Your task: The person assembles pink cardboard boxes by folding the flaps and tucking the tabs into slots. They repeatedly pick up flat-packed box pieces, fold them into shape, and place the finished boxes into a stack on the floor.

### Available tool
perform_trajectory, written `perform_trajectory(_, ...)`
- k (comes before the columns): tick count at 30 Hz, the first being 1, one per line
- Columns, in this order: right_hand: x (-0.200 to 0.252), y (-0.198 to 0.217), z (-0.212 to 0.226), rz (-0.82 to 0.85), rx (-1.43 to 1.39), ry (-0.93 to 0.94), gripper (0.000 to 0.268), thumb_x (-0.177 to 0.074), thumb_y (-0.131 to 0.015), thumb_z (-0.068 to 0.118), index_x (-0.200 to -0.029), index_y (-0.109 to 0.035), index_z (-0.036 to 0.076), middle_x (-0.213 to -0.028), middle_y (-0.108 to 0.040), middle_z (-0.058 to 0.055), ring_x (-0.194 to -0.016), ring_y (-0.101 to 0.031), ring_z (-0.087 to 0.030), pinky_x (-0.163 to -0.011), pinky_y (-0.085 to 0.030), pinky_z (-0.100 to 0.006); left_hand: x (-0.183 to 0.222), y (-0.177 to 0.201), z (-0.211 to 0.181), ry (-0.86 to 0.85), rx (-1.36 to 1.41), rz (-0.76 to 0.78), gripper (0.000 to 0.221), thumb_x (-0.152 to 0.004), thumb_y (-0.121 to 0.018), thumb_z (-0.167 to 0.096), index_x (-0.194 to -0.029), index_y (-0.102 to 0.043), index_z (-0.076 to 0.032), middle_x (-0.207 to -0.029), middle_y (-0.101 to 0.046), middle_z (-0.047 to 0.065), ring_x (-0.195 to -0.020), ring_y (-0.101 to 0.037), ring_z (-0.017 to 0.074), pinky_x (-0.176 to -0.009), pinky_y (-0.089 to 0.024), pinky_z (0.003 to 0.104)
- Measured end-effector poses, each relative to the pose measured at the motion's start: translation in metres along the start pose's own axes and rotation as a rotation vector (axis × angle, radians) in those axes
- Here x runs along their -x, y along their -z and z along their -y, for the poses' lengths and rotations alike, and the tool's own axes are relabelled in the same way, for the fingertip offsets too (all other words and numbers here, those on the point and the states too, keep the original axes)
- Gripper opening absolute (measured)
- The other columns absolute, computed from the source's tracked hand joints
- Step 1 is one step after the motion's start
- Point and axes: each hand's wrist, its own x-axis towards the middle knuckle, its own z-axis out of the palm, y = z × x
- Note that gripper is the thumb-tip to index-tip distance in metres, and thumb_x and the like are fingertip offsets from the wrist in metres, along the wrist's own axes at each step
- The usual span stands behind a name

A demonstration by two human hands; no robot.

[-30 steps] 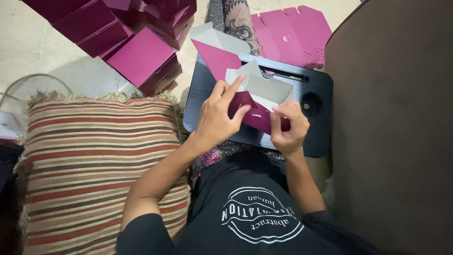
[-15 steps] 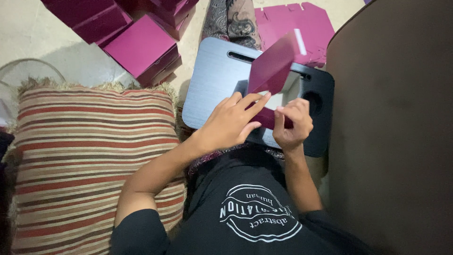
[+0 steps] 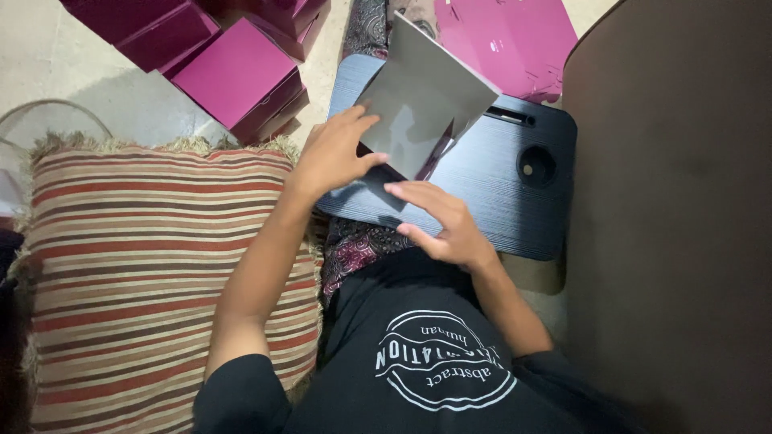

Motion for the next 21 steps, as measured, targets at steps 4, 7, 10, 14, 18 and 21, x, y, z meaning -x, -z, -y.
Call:
perform_trajectory(4, 0.004, 0.027, -0.014, -0.048, 0.153, -0.022, 0.016, -0.095, -0.072, 0.008, -0.110, -0.075, 0.003, -0.101, -0.076, -0.015, -0.087, -0.073, -0.035, -0.079, -0.056, -0.043, 0.004, 0.010, 0.000, -0.089, 0.003, 0.039, 0.059, -0.090, -0.077, -0.036, -0.136, -0.062, -0.001, -0.151, -0.048, 0.024, -0.142, -0.040, 0.0472, -0.105, -0.036, 0.070)
perform_trajectory(7, 0.008, 0.055, -0.022, 0.011, 0.297, -0.129, 0.007, -0.095, -0.073, 0.008, -0.101, -0.077, 0.005, -0.085, -0.075, -0.012, -0.073, -0.071, -0.032, -0.070, -0.055, -0.040, 0.003, 0.003, 0.011, -0.092, 0.037, 0.097, 0.054, -0.089, -0.075, -0.028, -0.136, -0.061, -0.003, -0.164, -0.030, 0.020, -0.151, -0.017, 0.0496, -0.106, -0.018, 0.081)
perform_trajectory(10, 0.017, 0.076, -0.033, 0.146, 0.427, -0.246, 0.014, -0.096, -0.073, 0.009, -0.109, -0.076, 0.005, -0.083, -0.074, -0.009, -0.071, -0.068, -0.026, -0.072, -0.052, -0.038, 0.005, 0.013, 0.007, -0.076, 0.009, 0.122, 0.048, -0.084, -0.062, -0.005, -0.131, -0.062, -0.016, -0.170, -0.014, 0.012, -0.152, 0.004, 0.0471, -0.102, 0.006, 0.087)
perform_trajectory(14, 0.024, 0.086, -0.046, 0.271, 0.491, -0.237, 0.032, -0.096, -0.074, 0.009, -0.128, -0.072, 0.013, -0.084, -0.069, -0.005, -0.072, -0.062, -0.021, -0.071, -0.047, -0.036, 0.009, 0.033, -0.028, 0.022, -0.192, 0.102, 0.055, -0.074, -0.067, 0.013, -0.112, -0.075, -0.025, -0.171, -0.013, 0.009, -0.152, 0.011, 0.0466, -0.102, 0.016, 0.087)
perform_trajectory(18, 0.005, 0.064, -0.025, 0.208, 0.402, -0.331, 0.021, -0.090, -0.075, 0.002, -0.111, -0.079, 0.004, -0.083, -0.075, -0.019, -0.072, -0.071, -0.037, -0.072, -0.053, -0.048, 0.001, -0.044, -0.002, -0.211, -0.385, -0.381, 0.029, -0.073, -0.071, -0.001, -0.099, -0.076, -0.015, -0.129, -0.061, 0.010, -0.140, -0.042, 0.0322, -0.104, -0.003, 0.084)
perform_trajectory(21, 0.005, 0.052, -0.027, 0.235, 0.360, -0.300, 0.024, -0.088, -0.073, 0.000, -0.112, -0.076, 0.001, -0.083, -0.074, -0.022, -0.075, -0.070, -0.043, -0.071, -0.053, -0.053, 0.002, -0.061, -0.020, -0.216, -0.304, -0.286, 0.025, -0.071, -0.069, -0.012, -0.094, -0.075, -0.003, -0.102, -0.070, 0.018, -0.110, -0.063, 0.0330, -0.105, -0.008, 0.082)
